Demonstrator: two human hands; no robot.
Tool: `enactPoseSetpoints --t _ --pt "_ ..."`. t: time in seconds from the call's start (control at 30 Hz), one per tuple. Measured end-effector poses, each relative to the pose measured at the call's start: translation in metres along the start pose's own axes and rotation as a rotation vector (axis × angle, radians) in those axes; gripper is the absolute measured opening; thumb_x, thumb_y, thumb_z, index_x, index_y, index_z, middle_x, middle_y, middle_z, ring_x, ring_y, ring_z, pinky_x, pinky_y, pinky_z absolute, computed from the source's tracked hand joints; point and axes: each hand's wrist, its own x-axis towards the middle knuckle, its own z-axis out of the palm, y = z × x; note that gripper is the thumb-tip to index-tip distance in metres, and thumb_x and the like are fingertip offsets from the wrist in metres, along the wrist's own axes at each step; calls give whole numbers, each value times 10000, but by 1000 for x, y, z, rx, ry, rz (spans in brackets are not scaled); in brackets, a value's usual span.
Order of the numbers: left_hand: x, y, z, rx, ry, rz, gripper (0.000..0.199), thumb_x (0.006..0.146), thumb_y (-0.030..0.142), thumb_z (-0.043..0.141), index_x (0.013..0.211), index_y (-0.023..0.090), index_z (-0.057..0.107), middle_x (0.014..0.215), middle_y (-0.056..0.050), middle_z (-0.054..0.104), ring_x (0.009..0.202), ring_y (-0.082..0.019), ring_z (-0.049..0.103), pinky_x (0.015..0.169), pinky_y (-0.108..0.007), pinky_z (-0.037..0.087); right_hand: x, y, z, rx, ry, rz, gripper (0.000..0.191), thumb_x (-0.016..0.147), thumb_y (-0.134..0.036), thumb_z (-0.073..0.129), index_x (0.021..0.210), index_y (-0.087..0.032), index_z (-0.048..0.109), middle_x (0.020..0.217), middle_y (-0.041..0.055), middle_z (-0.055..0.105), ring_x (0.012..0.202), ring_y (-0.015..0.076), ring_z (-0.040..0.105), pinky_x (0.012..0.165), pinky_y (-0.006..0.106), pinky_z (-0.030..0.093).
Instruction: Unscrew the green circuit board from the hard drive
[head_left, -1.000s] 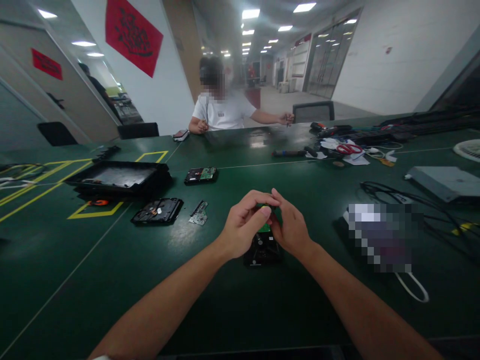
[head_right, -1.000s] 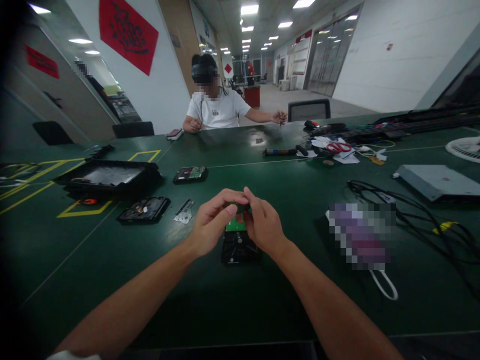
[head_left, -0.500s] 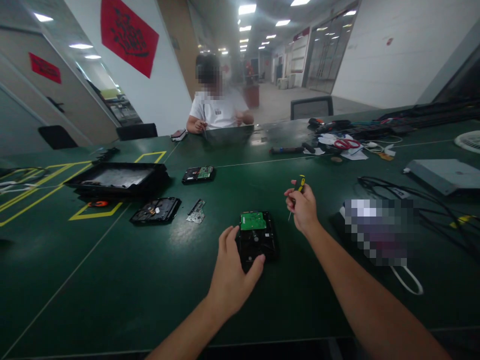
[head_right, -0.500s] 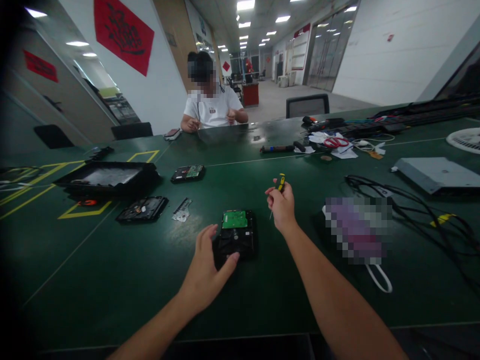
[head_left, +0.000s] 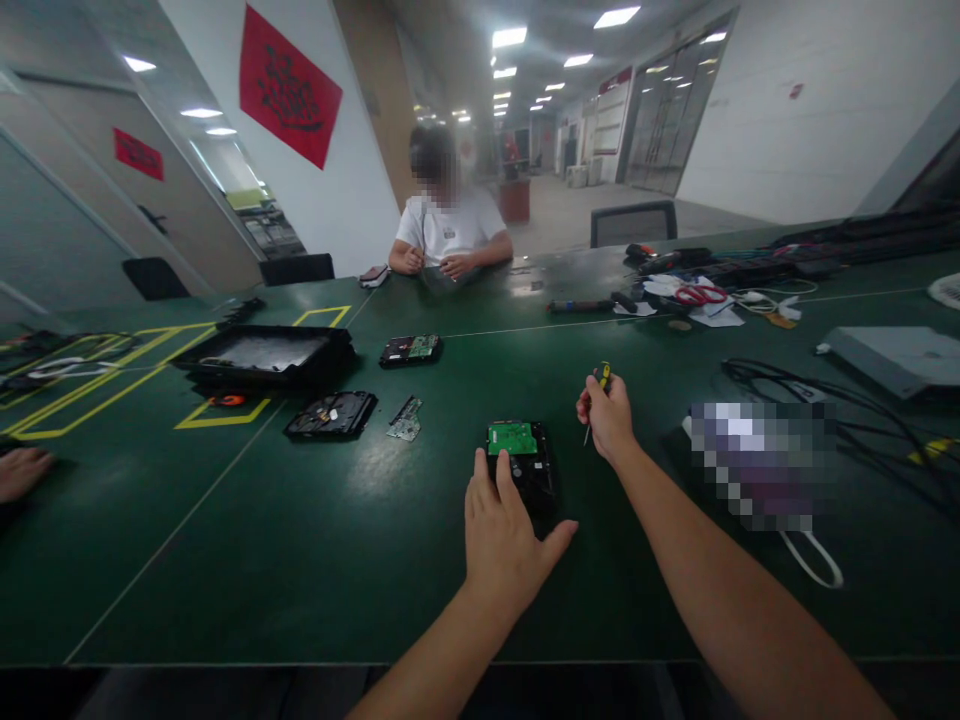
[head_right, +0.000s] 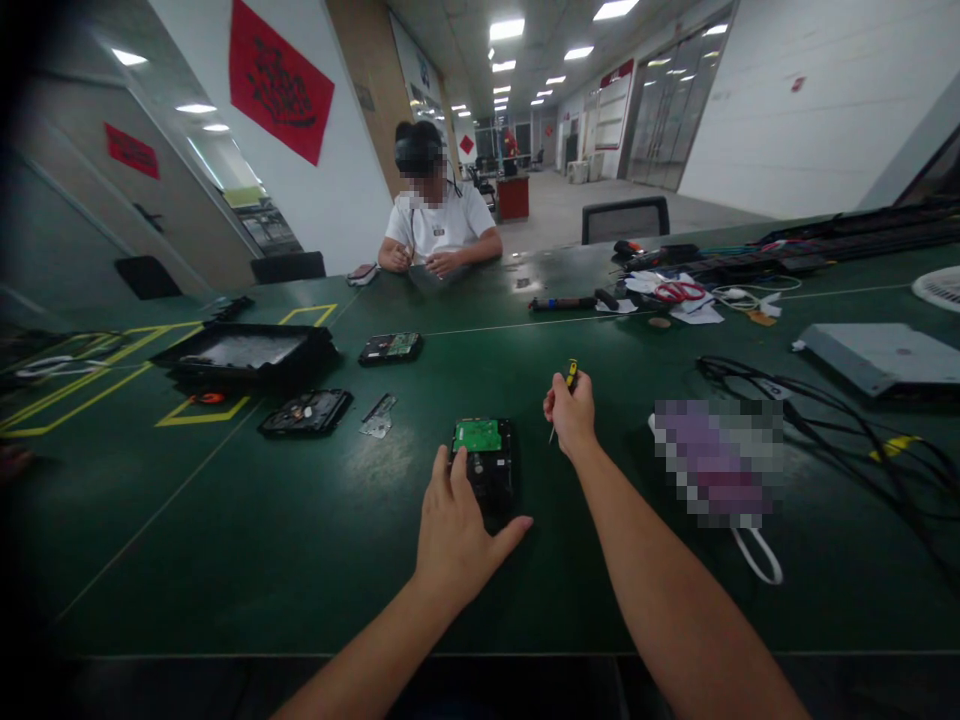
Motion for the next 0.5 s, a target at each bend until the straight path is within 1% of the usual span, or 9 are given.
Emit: enactPoseSetpoints --t 0.17,0.27,0.43,0.5 --pt "5 -1 3 36 49 -24 1032 829 536 788 1586 95 243 1645 -323 249 1486 -500 384 1113 -640 457 -3 0 0 -41 14 -6 409 830 -509 742 1080 -273 521 673 -101 572 474 86 535 381 168 369" --pt "4 -3 1 44 54 -19 1013 827 513 784 1579 91 251 1642 -323 249 1481 -495 390 1105 -631 463 -4 -1 -1 -43 20 -9 401 834 -504 735 1093 -274 532 683 -95 582 487 91 542 386 170 383" --pt "-1 -5 -3 36 55 -11 964 842 459 756 1586 119 245 1632 -294 289 1494 -478 378 1110 -629 451 -6 -2 -2 -54 14 -14 428 810 -515 757 1096 -268 558 688 -90 591 495 91 553 396 170 399" --pt "0 -3 -3 43 45 -2 979 840 476 751 1588 106 239 1626 -300 300 1498 -480 366 1121 -632 436 -6 -3 -1 -51 14 -20 444 804 -517 765 1109 -266 562 683 -91 591 489 90 550 391 170 395"
